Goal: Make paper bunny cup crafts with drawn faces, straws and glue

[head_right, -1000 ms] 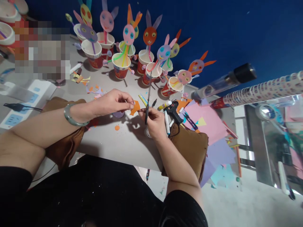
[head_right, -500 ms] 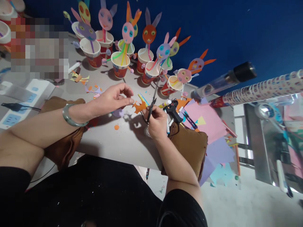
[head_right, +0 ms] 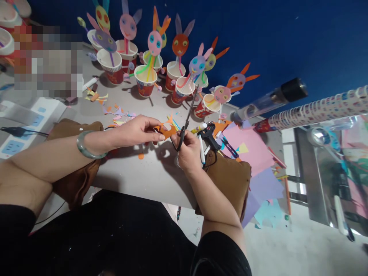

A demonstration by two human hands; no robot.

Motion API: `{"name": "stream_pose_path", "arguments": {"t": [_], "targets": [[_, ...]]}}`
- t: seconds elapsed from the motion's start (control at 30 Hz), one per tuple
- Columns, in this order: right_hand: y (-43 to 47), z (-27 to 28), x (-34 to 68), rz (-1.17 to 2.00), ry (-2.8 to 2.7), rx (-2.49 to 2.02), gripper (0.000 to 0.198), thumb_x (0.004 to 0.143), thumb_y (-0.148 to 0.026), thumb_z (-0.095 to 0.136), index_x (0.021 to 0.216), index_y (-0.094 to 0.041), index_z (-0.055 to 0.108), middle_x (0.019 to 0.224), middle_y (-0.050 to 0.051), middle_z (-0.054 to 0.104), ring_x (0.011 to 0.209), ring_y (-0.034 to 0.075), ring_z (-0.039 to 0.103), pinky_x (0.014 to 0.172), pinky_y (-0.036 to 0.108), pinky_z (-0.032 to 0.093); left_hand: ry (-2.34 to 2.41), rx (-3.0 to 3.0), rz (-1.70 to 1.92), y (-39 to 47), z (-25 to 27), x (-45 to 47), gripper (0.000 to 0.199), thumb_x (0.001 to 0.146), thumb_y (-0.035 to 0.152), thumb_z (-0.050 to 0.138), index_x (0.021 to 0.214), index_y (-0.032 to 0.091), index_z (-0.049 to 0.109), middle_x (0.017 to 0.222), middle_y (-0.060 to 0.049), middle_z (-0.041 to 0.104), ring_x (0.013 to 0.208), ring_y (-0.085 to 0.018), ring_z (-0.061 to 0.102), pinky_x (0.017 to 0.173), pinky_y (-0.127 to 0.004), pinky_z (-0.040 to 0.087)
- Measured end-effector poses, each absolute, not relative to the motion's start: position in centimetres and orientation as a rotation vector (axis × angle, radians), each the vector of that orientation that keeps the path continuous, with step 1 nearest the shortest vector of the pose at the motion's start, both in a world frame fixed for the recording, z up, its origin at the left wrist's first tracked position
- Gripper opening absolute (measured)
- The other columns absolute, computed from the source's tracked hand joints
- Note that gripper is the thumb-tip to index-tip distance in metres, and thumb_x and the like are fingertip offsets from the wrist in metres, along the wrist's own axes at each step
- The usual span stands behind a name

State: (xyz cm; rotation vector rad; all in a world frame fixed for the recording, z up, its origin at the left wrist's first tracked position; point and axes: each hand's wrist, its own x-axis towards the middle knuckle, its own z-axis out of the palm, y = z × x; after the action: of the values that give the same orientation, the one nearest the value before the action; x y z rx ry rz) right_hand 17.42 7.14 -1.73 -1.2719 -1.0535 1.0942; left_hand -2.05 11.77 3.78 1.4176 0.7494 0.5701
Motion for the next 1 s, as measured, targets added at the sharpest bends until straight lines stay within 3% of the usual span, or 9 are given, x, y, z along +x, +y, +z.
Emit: {"name": "stream_pose_path", "arguments": {"t": [0.03,0.13,0.33,0.6,0.87,1.0], "targets": [[7.0,-1.8,17.4,1.091,-1.081,-1.28,0.044,0.067,-0.049,0.087,0.068,-0.022,0.053,0.066,-0.007,0.047,0.057,0.007,0.036,0.055,0.023,0.032,0.758,1.397,0.576,11.8,4.0,-2.1,0.004,0.085,0.018,0.069,0.083,0.014,0.069,0.069,0.003,0.064,0.062,-0.007,0.055,0.06,-0.021,0.044],[6.8,-1.9,17.5,1.086,-1.145,-1.292,0.041,0.073,-0.051,0.084,0.07,-0.022,0.054,0.067,-0.007,0.048,0.058,0.008,0.036,0.056,0.024,0.033,0.804,1.35,0.584,11.7,4.5,-2.2,0.016,0.086,0.013,0.067,0.071,0.015,0.063,0.062,0.005,0.06,0.055,-0.005,0.052,0.054,-0.019,0.042],[6.3,-0.9,17.5,1.073,-1.293,-1.242,0.043,0.081,-0.057,0.079,0.07,-0.022,0.055,0.065,-0.005,0.05,0.059,0.01,0.041,0.058,0.026,0.035,0.863,1.11,0.721,11.8,4.7,-2.2,0.016,0.09,0.011,0.065,0.074,0.015,0.063,0.06,0.004,0.06,0.053,-0.004,0.055,0.047,-0.018,0.039],[6.0,0.3,17.3,1.21,-1.625,-1.15,0.061,0.073,-0.083,0.07,0.082,-0.024,0.058,0.075,0.0,0.059,0.074,0.017,0.055,0.069,0.033,0.045,0.824,0.871,0.859,12.3,4.8,-2.0,0.01,0.087,0.01,0.068,0.083,0.016,0.061,0.067,0.005,0.065,0.056,-0.003,0.06,0.051,-0.017,0.041],[5.9,0.2,17.4,1.329,-1.73,-1.203,0.062,0.071,-0.08,0.073,0.085,-0.022,0.057,0.084,0.001,0.059,0.072,0.014,0.049,0.065,0.03,0.039,0.746,0.823,0.909,11.9,4.1,-1.7,0.02,0.083,0.015,0.076,0.078,0.016,0.057,0.066,0.005,0.067,0.055,-0.005,0.065,0.052,-0.016,0.048],[5.9,0.3,17.2,1.374,-1.708,-1.213,0.065,0.07,-0.084,0.071,0.083,-0.022,0.055,0.08,0.0,0.057,0.069,0.014,0.047,0.065,0.031,0.039,0.717,0.808,0.884,11.7,4.0,-1.7,0.019,0.084,0.013,0.075,0.077,0.016,0.057,0.066,0.005,0.068,0.057,-0.006,0.067,0.055,-0.016,0.05]]}}
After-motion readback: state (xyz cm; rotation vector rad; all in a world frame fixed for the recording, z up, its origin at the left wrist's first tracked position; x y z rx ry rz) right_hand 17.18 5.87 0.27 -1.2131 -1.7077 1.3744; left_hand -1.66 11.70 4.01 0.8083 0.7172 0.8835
